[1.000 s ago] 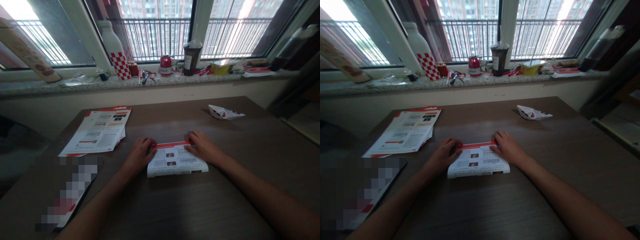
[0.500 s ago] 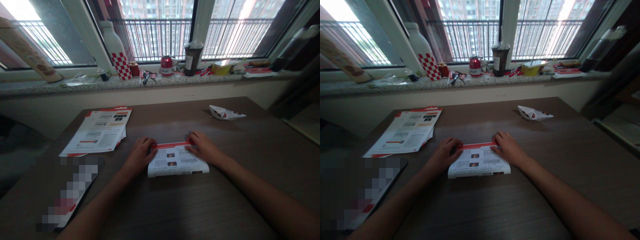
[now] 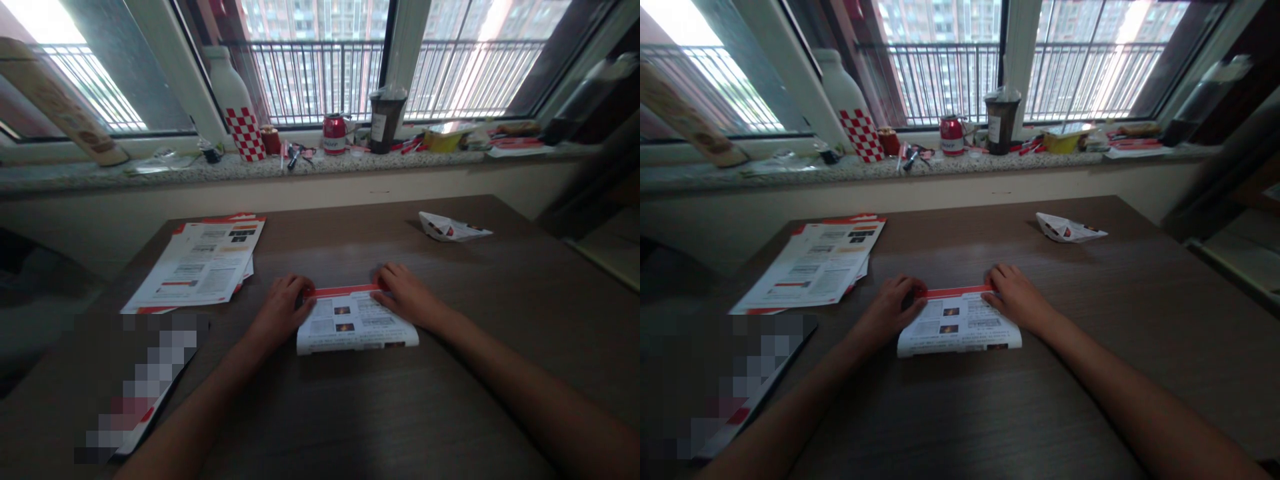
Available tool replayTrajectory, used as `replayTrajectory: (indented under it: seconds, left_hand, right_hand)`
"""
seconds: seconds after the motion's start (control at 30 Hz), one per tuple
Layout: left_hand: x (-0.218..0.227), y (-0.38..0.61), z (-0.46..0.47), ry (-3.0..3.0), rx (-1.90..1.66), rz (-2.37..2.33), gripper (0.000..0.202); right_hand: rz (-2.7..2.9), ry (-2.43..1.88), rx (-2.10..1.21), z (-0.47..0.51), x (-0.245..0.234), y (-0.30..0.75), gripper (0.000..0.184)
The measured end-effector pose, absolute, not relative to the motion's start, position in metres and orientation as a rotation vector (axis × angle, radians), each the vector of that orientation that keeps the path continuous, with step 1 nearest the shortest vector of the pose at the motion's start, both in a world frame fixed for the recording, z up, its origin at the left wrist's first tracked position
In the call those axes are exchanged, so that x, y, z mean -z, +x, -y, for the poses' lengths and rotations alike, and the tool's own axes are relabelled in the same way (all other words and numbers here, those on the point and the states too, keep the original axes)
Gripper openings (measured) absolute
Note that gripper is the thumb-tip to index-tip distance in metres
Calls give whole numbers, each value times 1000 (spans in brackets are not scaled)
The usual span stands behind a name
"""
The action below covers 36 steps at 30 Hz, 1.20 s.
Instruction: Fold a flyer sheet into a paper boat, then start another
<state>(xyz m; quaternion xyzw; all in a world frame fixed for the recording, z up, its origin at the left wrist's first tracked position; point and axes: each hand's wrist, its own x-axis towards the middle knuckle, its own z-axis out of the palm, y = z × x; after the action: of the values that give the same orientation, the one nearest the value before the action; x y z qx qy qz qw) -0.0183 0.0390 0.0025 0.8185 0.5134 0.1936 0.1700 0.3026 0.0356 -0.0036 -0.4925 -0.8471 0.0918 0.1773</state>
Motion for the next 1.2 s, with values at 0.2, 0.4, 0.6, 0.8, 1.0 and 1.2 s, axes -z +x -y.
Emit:
replayTrajectory:
  seconds: [0.2, 0.4, 0.6, 0.8, 1.0, 1.2]
  left_hand:
    - [-1, -19, -40, 2325, -533, -1472, 12]
    - [-4, -19, -39, 2314, -541, -1476, 12]
    - [-5, -18, -39, 2319, -511, -1485, 15]
    - [-4, -18, -39, 2326, -524, -1490, 15]
    - [-2, -18, -40, 2343, -522, -1492, 14]
    - [-1, -18, -41, 2323, -547, -1488, 13]
  right_hand:
    - [2406, -1396, -265, -37, 6, 303, 10]
    - [2401, -1408, -264, -38, 4, 303, 8]
    - [2427, -1436, -272, -37, 1, 301, 10]
    - [2426, -1425, -254, -38, 2, 301, 9]
    - [2421, -1403, -248, -38, 3, 302, 10]
    - [2420, -1418, -263, -37, 2, 302, 11]
